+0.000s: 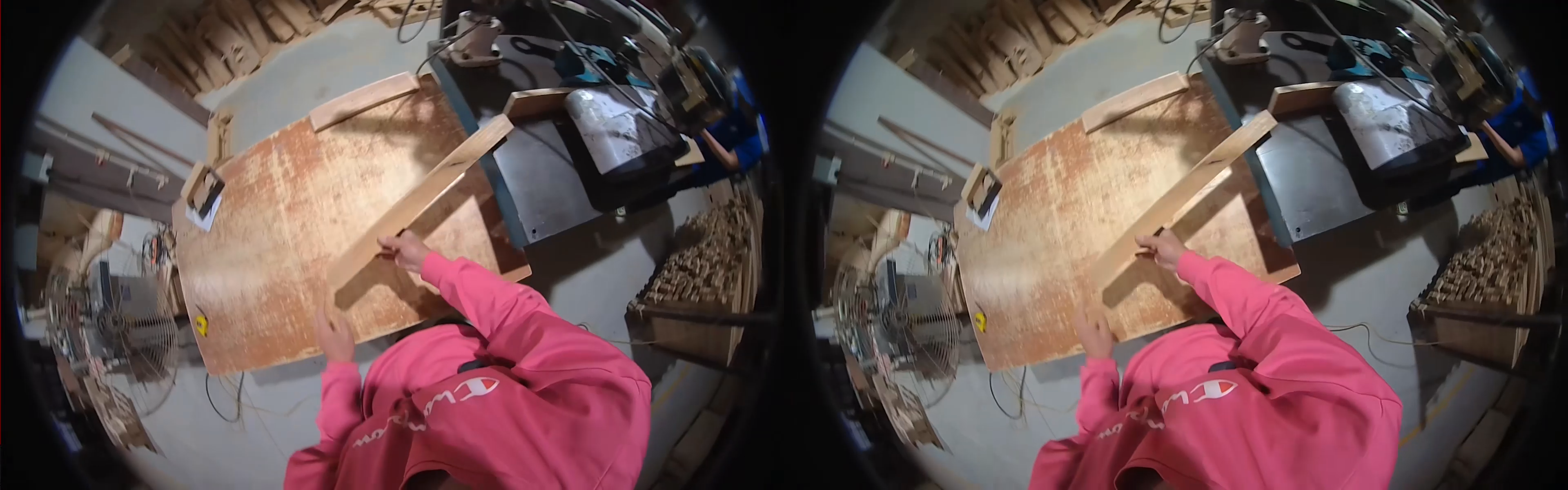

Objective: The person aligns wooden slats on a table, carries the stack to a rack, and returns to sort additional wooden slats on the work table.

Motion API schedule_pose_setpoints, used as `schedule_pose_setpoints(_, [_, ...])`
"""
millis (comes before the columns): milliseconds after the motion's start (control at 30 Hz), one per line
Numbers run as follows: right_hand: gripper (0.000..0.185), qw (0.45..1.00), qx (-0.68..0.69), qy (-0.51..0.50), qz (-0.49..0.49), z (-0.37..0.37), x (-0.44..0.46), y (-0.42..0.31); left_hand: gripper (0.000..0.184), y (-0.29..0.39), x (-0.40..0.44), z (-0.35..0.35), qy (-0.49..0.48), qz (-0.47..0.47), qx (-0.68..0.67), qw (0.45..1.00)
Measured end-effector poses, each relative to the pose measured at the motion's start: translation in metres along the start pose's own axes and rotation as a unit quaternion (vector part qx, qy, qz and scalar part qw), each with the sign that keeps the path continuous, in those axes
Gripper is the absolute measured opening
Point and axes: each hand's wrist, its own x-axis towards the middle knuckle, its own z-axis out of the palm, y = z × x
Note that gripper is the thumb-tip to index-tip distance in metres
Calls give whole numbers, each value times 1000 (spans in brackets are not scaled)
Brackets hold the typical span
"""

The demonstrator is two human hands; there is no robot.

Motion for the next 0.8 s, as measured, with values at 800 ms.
schedule_pose_setpoints(800, [20,954,-106,15,280,-28,-46,84,40,-71,-59,16,-133,-111,88,981])
